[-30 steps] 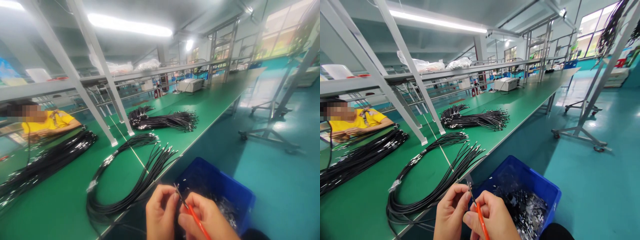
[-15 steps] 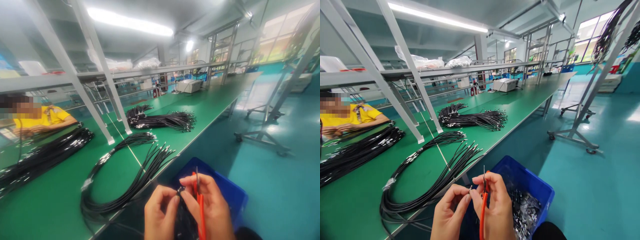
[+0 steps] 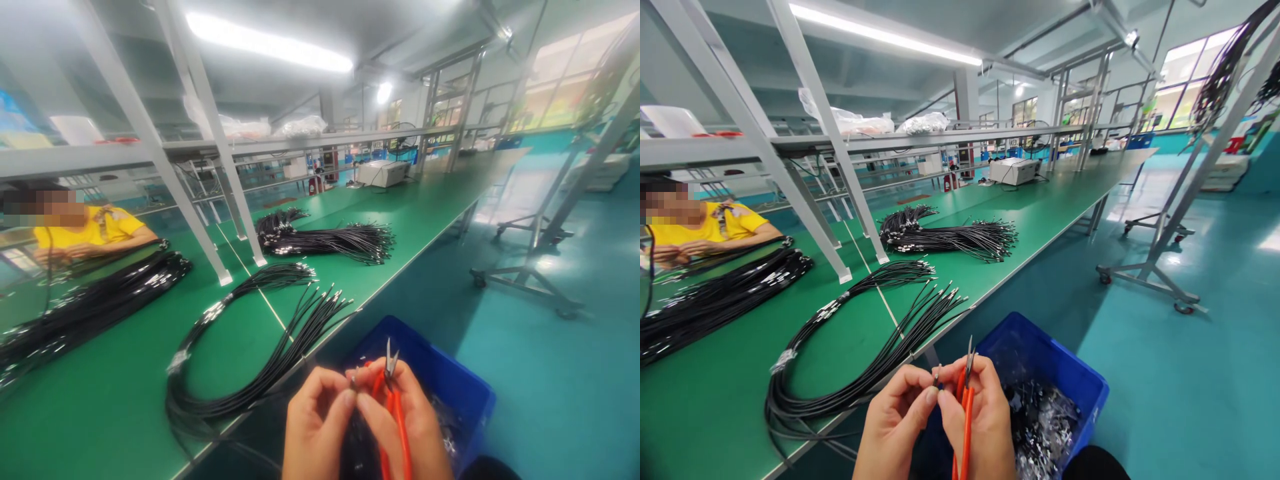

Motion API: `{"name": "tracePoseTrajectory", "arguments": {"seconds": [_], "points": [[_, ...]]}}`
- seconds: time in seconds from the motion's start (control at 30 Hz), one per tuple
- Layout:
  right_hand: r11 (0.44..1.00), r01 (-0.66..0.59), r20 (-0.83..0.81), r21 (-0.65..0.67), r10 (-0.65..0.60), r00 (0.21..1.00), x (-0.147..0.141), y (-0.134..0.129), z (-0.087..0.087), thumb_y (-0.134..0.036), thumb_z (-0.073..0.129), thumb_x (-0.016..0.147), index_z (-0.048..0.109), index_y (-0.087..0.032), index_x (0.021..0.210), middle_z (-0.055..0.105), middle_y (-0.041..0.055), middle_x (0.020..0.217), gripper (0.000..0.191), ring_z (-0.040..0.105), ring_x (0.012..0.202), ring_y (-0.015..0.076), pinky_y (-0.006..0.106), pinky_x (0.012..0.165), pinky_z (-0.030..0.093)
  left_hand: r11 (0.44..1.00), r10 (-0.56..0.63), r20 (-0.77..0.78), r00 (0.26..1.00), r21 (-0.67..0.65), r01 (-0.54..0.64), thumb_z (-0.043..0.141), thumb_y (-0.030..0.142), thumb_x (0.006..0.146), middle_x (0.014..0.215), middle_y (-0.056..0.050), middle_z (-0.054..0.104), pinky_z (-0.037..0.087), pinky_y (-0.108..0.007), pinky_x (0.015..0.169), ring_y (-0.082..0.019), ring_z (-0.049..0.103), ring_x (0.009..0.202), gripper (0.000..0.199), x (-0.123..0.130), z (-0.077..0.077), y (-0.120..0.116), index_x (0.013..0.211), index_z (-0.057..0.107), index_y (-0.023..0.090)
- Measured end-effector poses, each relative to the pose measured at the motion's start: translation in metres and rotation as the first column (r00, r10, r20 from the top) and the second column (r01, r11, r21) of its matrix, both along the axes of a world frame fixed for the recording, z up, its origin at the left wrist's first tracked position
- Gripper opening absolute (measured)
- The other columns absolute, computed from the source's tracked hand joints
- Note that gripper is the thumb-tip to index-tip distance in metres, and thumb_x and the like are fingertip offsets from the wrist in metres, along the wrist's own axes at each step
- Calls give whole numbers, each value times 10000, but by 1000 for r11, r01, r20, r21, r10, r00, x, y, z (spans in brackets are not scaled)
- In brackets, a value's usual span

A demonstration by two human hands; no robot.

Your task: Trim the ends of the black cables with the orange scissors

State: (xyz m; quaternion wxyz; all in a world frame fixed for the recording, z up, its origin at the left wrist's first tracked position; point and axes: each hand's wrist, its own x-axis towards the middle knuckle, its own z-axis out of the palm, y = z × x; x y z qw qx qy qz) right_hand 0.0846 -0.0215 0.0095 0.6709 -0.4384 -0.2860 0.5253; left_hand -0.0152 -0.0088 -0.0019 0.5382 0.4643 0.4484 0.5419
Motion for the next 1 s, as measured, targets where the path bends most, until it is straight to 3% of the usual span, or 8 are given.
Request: {"name": "tracePoseTrajectory", "arguments": {"seconds": [0.2,0.3,0.5,0.6,0.73,0.83,0.93,1.0], "points": [[995,0,34,-100,4,999,8,5,-11,-302,763,613,553,-249,825,662,-1,731,303,629,609,173,262,523,480,1000,4,-58,998,-14,-4,699,311,723,613,19,611,411,-183,532,-106,520,552,168,-5,-7,1,701,636,157],[998,46,73,-40,-43,996,7,10,-17,-338,764,588,549,-247,774,647,-17,674,298,616,578,161,254,519,486,1000,-10,-124,992,19,12,665,304,748,645,2,628,436,-204,568,-131,550,597,150,-5,-9,0,718,631,161],[1000,8,182,-27,-3,983,9,15,-15,-252,752,616,536,-241,791,636,-19,686,278,637,652,167,273,631,540,967,225,-327,918,194,-168,615,304,758,590,4,609,404,-221,515,-141,532,531,165,10,-5,-5,647,622,183],[1000,22,241,-21,-16,970,9,14,-15,-212,737,630,519,-245,812,628,-20,697,286,634,668,168,277,651,544,951,273,-375,886,246,-188,602,300,763,573,7,598,386,-222,489,-137,521,504,170,14,-2,-8,634,628,191],[998,66,270,-3,-62,961,4,11,-14,-216,698,655,516,-249,802,623,-14,700,236,626,672,175,285,656,532,966,229,-329,916,195,-172,615,305,751,592,-8,622,403,-231,513,-150,537,530,163,11,-2,-7,642,635,185],[997,77,317,2,-73,945,6,7,-6,-233,691,654,537,-247,782,622,-15,704,201,612,675,174,281,664,503,996,88,-202,975,49,-80,653,311,723,603,-8,619,416,-229,546,-149,538,567,164,4,0,-3,652,630,166],[996,-72,296,-44,81,952,19,5,3,-249,731,598,570,-227,765,645,-7,703,233,604,672,168,266,644,473,998,43,-46,998,-50,-46,713,332,670,569,21,565,374,-201,518,-112,472,536,204,-4,4,2,637,622,152],[940,-324,190,-104,339,921,32,7,6,-292,743,573,578,-206,745,659,-3,659,254,557,564,131,234,538,430,997,44,31,999,-72,-42,739,350,643,559,31,538,340,-190,507,-94,424,525,234,-8,7,5,629,624,148]]}}
